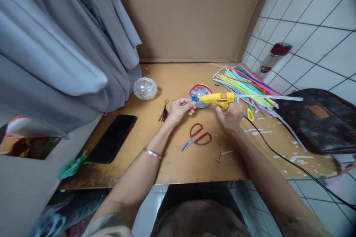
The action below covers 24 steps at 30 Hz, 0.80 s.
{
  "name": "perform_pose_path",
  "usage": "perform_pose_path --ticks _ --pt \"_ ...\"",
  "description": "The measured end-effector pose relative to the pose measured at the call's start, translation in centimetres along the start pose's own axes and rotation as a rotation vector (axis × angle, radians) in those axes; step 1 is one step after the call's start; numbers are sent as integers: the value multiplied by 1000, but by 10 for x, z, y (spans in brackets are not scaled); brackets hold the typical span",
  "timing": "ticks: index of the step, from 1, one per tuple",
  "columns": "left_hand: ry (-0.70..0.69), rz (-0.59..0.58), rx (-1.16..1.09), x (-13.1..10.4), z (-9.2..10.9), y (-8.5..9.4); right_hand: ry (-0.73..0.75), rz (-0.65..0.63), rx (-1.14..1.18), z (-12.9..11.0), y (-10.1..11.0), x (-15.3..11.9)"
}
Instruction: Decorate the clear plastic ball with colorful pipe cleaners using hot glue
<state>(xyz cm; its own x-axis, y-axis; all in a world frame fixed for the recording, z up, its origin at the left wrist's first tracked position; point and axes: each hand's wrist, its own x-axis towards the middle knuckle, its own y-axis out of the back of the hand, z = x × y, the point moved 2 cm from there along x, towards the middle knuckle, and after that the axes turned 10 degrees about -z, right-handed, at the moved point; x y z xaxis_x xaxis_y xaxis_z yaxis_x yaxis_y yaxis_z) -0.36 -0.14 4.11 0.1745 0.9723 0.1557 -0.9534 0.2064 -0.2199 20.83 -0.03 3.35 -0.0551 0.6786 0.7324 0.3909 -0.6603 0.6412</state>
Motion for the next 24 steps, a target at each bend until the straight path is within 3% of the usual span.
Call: perform_pose_path --ticks 10,19,24 --pt "3 1 -20 1 0 0 19 46 -24 0 1 -1" --pt "13 17 -31 1 -2 0 -193 95 -5 5 -2 5" --pt "16 22 -33 1 -1 -1 -116 23 11 3 -2 2"
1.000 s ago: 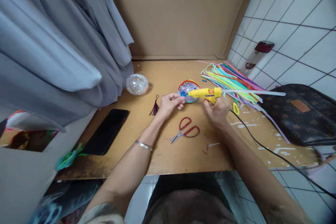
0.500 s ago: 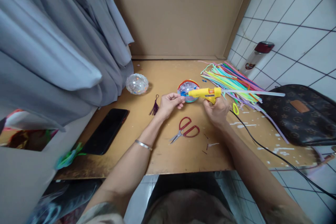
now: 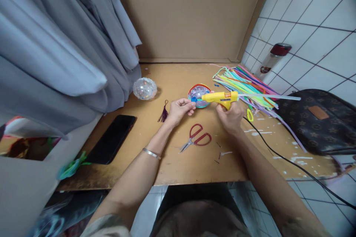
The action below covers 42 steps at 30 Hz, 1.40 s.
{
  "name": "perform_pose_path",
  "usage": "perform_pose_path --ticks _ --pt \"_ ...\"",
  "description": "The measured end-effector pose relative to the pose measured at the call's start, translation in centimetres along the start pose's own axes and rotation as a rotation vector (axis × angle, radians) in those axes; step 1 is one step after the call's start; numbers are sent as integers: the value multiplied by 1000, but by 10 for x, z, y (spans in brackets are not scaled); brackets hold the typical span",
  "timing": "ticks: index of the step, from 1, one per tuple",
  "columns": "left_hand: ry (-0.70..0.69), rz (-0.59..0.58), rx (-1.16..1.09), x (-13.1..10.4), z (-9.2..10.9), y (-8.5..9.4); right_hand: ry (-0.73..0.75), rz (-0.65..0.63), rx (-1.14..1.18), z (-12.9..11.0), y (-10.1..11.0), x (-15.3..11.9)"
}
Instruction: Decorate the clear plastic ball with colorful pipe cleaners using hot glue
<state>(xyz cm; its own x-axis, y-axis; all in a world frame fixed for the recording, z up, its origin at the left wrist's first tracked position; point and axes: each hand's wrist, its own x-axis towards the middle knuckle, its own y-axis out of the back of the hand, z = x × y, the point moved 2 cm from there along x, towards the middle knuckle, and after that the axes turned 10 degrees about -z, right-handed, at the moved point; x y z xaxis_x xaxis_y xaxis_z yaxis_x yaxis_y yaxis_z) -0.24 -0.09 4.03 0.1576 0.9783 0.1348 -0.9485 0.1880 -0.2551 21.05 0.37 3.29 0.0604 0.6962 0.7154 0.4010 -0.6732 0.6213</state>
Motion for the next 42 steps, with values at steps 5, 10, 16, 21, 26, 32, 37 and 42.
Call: perform_pose_path --ticks 5,10,16,21,26,32,37,42 --pt "-2 -7 14 0 1 0 95 -28 -13 -2 1 -3" --pt "2 -19 14 0 0 -1 114 -29 -13 -1 2 -2" --pt "12 -24 13 -1 1 -1 78 -32 -24 -3 3 -2" --pt "10 -22 27 -2 1 0 54 -40 -25 -4 4 -2" --pt "5 -20 18 -1 0 0 37 -73 9 -2 1 -2" --pt "7 -10 6 0 0 0 -145 34 107 3 0 4" --pt "14 -4 10 -1 1 0 -217 55 168 8 3 10" --pt "14 3 5 -1 1 -1 -99 3 95 -1 3 4"
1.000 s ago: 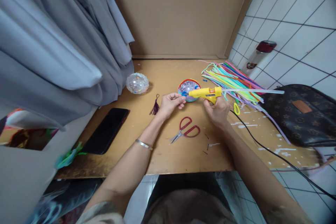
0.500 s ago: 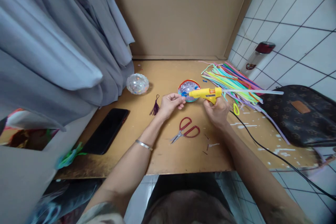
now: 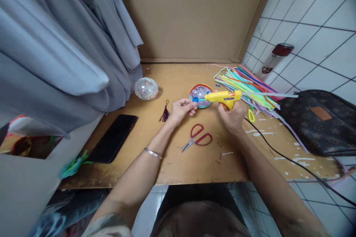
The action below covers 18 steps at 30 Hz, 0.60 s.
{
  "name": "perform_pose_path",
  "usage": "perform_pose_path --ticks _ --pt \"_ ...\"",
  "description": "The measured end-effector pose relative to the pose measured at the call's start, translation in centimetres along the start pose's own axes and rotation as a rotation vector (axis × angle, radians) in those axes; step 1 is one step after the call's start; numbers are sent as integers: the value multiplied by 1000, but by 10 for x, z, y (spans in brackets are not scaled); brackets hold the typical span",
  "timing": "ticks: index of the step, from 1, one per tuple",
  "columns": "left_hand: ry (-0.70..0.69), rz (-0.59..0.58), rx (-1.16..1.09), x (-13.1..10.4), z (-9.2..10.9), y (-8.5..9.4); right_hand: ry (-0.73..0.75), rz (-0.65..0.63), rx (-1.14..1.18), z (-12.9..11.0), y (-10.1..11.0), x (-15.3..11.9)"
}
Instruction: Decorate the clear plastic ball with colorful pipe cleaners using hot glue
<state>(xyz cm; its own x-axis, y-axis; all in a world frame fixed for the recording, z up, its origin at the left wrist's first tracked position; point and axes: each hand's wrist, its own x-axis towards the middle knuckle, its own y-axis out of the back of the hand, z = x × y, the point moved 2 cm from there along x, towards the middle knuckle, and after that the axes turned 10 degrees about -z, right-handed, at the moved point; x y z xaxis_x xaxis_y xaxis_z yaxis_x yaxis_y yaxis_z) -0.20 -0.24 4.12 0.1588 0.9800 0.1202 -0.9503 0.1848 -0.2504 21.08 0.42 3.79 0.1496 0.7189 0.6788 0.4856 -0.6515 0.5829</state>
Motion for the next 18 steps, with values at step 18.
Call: perform_pose_path --ticks 18 --pt "-1 -11 8 1 -1 0 176 -106 -83 -5 3 -5"
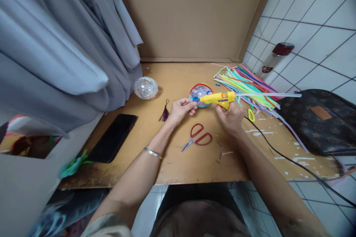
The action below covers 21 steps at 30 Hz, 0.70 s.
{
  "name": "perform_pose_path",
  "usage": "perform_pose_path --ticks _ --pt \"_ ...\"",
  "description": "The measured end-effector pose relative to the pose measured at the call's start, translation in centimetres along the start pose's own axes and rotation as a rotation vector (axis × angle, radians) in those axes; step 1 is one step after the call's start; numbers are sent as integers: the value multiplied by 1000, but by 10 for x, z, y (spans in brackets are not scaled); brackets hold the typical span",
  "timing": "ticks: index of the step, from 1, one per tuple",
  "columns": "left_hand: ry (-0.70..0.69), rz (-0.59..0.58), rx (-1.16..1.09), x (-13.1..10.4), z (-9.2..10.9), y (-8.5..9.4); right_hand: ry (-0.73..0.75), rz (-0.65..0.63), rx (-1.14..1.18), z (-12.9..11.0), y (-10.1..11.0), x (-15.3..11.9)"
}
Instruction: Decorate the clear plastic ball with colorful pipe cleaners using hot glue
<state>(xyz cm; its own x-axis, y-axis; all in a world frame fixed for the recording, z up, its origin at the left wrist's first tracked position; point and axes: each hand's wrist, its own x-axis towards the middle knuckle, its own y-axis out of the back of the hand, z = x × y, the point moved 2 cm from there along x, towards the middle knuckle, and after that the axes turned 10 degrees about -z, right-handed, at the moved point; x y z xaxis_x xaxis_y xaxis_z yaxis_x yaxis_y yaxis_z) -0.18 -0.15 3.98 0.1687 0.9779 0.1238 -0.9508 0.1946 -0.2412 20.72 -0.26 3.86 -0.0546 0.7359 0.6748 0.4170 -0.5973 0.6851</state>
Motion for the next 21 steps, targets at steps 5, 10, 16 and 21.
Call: perform_pose_path --ticks 5,10,16,21 --pt "-6 -9 6 1 -3 2 -22 24 -33 1 0 1" --pt "-13 -12 -3 1 -3 2 -30 -16 -11 0 1 1" --pt "-10 -10 -2 1 -2 1 -40 2 -18 0 1 1" --pt "-12 -13 -12 0 -1 1 -92 21 1 3 -2 0"
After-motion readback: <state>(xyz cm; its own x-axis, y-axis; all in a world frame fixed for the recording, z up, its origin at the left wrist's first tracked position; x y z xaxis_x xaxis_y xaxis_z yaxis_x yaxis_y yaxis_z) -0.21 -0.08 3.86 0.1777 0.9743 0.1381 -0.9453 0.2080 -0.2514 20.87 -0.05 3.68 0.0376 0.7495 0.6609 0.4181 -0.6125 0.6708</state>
